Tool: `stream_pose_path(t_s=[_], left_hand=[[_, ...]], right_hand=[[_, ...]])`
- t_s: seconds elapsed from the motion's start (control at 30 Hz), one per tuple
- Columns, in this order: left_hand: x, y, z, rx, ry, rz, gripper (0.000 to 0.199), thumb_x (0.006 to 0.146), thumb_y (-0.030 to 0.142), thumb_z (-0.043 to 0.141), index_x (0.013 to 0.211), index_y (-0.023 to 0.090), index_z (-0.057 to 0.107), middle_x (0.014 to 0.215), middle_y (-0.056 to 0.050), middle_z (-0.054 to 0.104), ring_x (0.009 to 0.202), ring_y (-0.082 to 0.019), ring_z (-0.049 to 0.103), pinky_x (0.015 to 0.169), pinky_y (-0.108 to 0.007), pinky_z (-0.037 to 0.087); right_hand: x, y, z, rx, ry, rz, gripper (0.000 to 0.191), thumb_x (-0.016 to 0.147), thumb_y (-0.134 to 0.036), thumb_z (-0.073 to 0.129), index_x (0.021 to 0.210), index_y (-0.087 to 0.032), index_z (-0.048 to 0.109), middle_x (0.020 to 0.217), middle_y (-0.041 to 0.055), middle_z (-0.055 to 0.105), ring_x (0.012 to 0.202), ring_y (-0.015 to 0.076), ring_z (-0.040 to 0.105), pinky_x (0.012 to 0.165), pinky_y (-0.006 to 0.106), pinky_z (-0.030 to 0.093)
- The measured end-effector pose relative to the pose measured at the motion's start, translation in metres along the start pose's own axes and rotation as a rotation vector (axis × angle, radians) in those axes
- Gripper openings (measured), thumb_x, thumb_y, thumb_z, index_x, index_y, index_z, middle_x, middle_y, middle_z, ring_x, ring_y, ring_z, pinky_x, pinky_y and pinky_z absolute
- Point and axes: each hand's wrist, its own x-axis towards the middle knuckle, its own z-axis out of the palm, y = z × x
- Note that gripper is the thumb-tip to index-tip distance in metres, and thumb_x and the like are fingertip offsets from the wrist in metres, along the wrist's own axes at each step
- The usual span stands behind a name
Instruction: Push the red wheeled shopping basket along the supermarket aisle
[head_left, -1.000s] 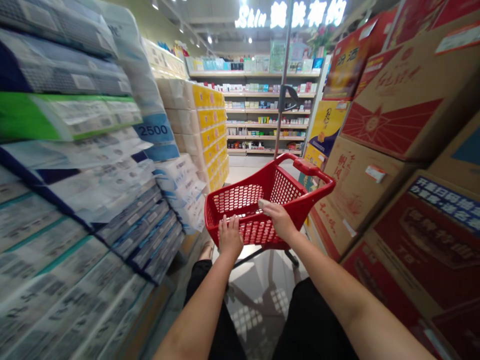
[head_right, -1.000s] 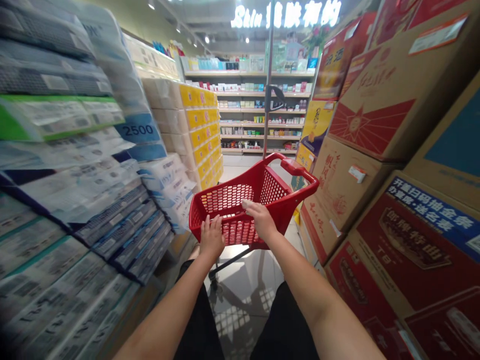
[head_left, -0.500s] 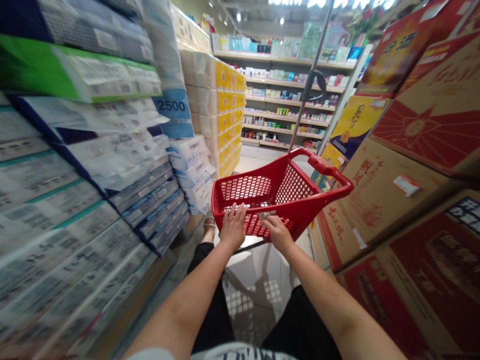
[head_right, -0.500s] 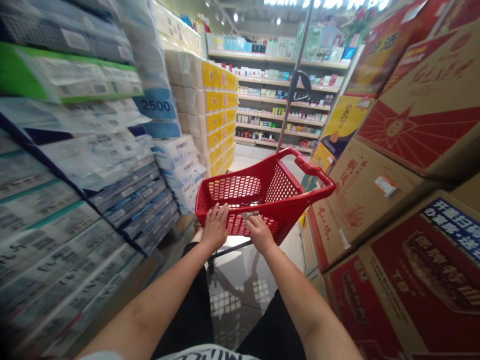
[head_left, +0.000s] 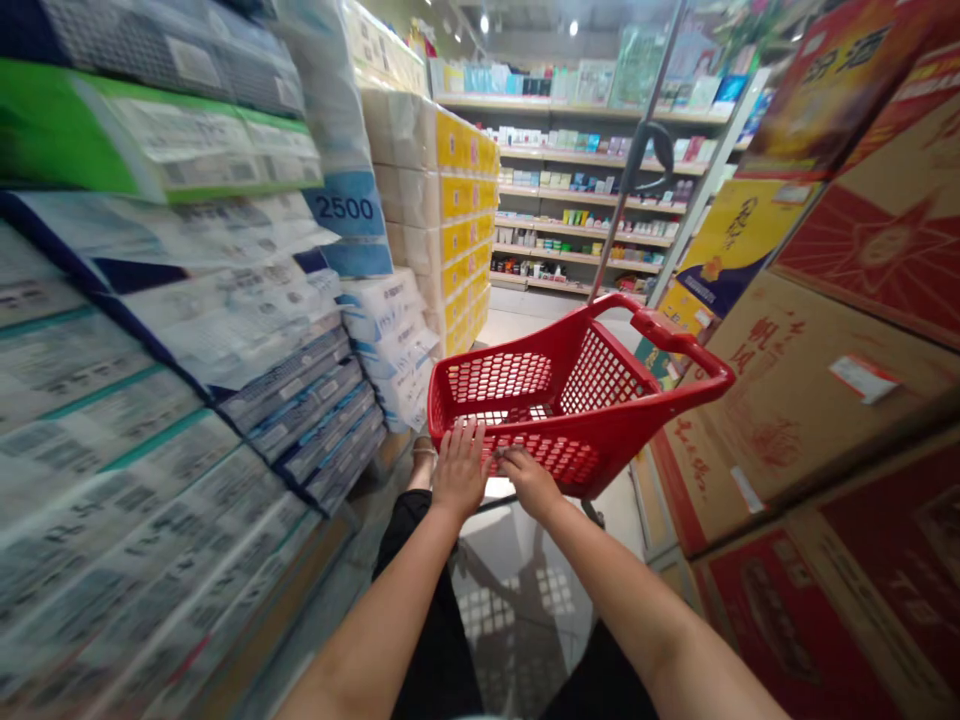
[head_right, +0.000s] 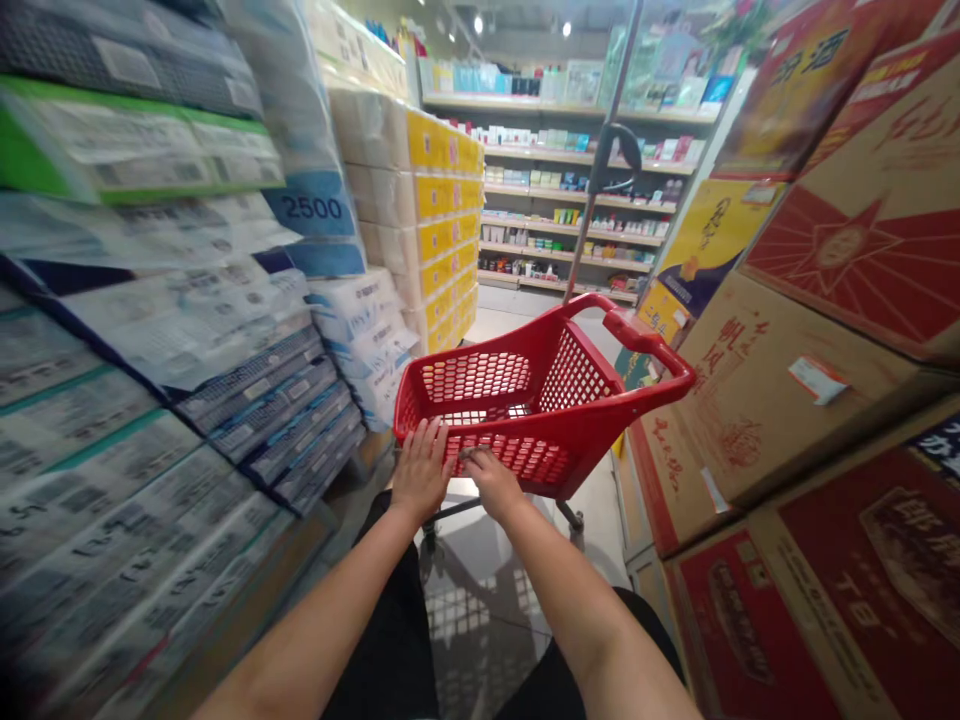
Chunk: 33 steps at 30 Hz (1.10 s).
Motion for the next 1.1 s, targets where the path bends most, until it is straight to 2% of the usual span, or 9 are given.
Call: stream_pose_path(t_s=[0.17, 0.27, 0.37, 0.53, 0.67, 0.73, 0.87, 1.0, 1.1], left_hand=[[-0.001, -0.001, 0.004, -0.004, 0.048, -0.012, 0.051, 0.094, 0.029, 0.045, 0.141, 0.01, 0.04, 0.145, -0.016, 0.044, 0.143, -0.03, 0.024, 0.116, -0.05, 0.023], [0.004, 0.007, 0.001, -0.025, 0.083, -0.049, 0.05, 0.095, 0.032, 0.045, 0.139, 0.009, 0.041, 0.144, -0.017, 0.045, 0.144, -0.03, 0.021, 0.116, -0.053, 0.021], [0.021, 0.027, -0.007, -0.053, 0.119, -0.082, 0.051, 0.095, 0.035, 0.045, 0.138, 0.008, 0.041, 0.147, -0.018, 0.04, 0.146, -0.031, 0.015, 0.116, -0.058, 0.016], [0.055, 0.069, -0.012, -0.124, -0.041, 0.026, 0.049, 0.097, 0.033, 0.039, 0.142, 0.017, 0.04, 0.147, -0.009, 0.043, 0.143, -0.028, 0.024, 0.117, -0.053, 0.018], [0.058, 0.084, -0.005, -0.159, -0.109, 0.044, 0.045, 0.096, 0.029, 0.037, 0.138, 0.017, 0.047, 0.144, -0.009, 0.048, 0.142, -0.03, 0.026, 0.116, -0.056, 0.018], [0.054, 0.082, -0.002, -0.17, -0.097, 0.053, 0.045, 0.096, 0.025, 0.036, 0.138, 0.015, 0.048, 0.144, -0.01, 0.047, 0.145, -0.031, 0.019, 0.115, -0.057, 0.019], [0.049, 0.07, -0.001, -0.169, -0.115, 0.122, 0.054, 0.088, 0.012, 0.038, 0.142, 0.015, 0.041, 0.148, -0.008, 0.043, 0.147, -0.029, 0.01, 0.116, -0.056, 0.018], [0.049, 0.06, -0.003, -0.157, -0.151, 0.13, 0.064, 0.081, 0.005, 0.04, 0.143, 0.017, 0.04, 0.148, -0.006, 0.043, 0.146, -0.027, 0.015, 0.117, -0.053, 0.017], [0.05, 0.058, -0.007, -0.165, -0.159, 0.119, 0.063, 0.079, 0.005, 0.041, 0.141, 0.015, 0.042, 0.148, -0.006, 0.044, 0.145, -0.028, 0.017, 0.118, -0.054, 0.017]], right_hand=[[-0.005, 0.002, 0.002, -0.047, -0.017, 0.014, 0.034, 0.092, -0.01, 0.046, 0.117, -0.025, 0.064, 0.118, 0.0053, 0.064, 0.111, 0.0194, 0.054, 0.092, 0.031, 0.046], [-0.016, 0.012, -0.006, -0.12, 0.103, 0.035, 0.034, 0.094, -0.014, 0.046, 0.121, -0.025, 0.063, 0.121, 0.0064, 0.063, 0.11, 0.0201, 0.054, 0.094, 0.032, 0.042], [-0.026, 0.024, -0.017, -0.203, 0.223, 0.093, 0.032, 0.094, -0.015, 0.047, 0.12, -0.023, 0.064, 0.118, 0.0085, 0.064, 0.107, 0.0198, 0.055, 0.097, 0.034, 0.037], [-0.024, 0.034, -0.042, -0.24, 0.238, 0.086, 0.021, 0.095, -0.018, 0.05, 0.096, -0.022, 0.07, 0.1, 0.0053, 0.069, 0.097, 0.0171, 0.059, 0.094, 0.033, 0.036], [-0.026, 0.041, -0.059, -0.198, 0.439, 0.194, 0.026, 0.097, -0.022, 0.044, 0.11, -0.022, 0.067, 0.115, 0.0093, 0.063, 0.112, 0.0218, 0.053, 0.097, 0.037, 0.038], [-0.035, 0.045, -0.058, -0.153, 0.401, 0.181, 0.03, 0.096, -0.019, 0.043, 0.117, -0.02, 0.064, 0.12, 0.0112, 0.061, 0.115, 0.0233, 0.051, 0.098, 0.038, 0.041], [-0.054, 0.052, -0.046, -0.007, 0.134, 0.06, 0.035, 0.094, -0.015, 0.042, 0.121, -0.023, 0.062, 0.121, 0.007, 0.061, 0.111, 0.0197, 0.053, 0.097, 0.032, 0.044], [-0.06, 0.058, -0.037, 0.064, 0.18, 0.258, 0.032, 0.095, -0.02, 0.041, 0.117, -0.022, 0.063, 0.117, 0.0066, 0.062, 0.111, 0.0199, 0.053, 0.1, 0.034, 0.042], [-0.059, 0.058, -0.033, 0.188, 0.094, 0.451, 0.026, 0.094, -0.027, 0.045, 0.111, -0.024, 0.065, 0.104, 0.0035, 0.066, 0.098, 0.0181, 0.06, 0.088, 0.031, 0.048]])
